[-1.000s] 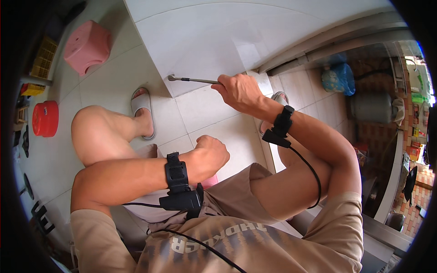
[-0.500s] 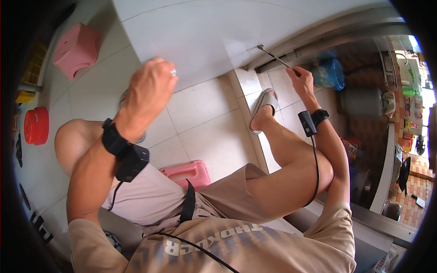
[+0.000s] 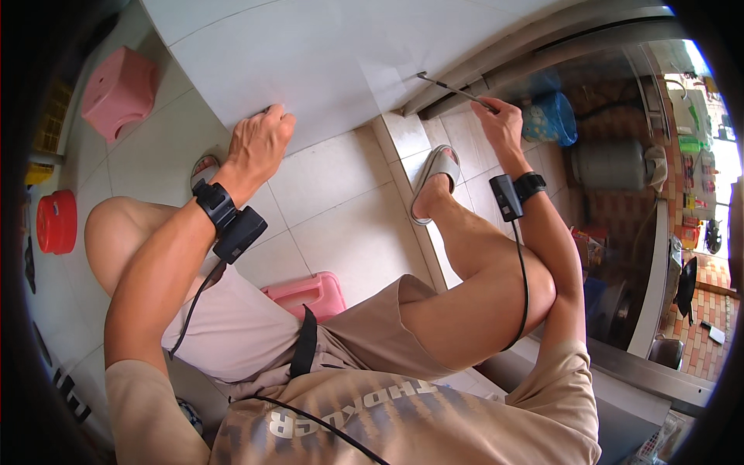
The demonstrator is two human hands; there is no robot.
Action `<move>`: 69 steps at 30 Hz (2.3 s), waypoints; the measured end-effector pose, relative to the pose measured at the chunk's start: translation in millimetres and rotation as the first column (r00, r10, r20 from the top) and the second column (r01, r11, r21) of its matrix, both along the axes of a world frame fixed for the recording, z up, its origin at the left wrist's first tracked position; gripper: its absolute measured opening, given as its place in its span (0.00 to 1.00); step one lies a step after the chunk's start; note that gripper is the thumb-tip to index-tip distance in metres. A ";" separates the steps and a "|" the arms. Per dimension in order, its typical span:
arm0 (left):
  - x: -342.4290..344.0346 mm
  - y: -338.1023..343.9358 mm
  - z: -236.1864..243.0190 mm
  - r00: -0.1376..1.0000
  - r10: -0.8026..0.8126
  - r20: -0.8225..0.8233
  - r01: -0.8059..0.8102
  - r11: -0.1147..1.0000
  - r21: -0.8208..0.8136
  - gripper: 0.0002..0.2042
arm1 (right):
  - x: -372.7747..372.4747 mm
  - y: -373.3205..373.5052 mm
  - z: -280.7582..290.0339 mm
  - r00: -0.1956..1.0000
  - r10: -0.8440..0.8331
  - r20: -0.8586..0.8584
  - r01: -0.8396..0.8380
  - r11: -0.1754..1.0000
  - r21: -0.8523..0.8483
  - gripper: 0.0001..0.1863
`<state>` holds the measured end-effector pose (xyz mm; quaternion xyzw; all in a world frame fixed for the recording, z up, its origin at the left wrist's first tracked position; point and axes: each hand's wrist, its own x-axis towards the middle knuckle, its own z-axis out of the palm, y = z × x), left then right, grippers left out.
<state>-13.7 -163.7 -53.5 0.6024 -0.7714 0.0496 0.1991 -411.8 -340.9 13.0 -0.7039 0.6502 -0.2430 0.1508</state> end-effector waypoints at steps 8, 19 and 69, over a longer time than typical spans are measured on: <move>-5.9 -11.7 31.5 0.993 -0.037 -0.110 0.031 0.998 -0.062 0.06 | 9.0 -14.1 24.3 0.996 0.059 -0.068 -0.071 0.980 -0.186 0.14; 9.3 -7.2 17.0 0.994 -0.104 -0.039 0.100 0.991 -0.092 0.02 | 51.6 17.0 32.3 0.939 0.340 -0.057 -0.341 0.897 -0.281 0.09; 14.4 17.9 140.4 0.694 -0.252 -0.674 -0.037 0.923 -0.384 0.04 | 108.3 91.9 123.0 0.868 0.482 -0.119 -0.398 0.533 -0.747 0.10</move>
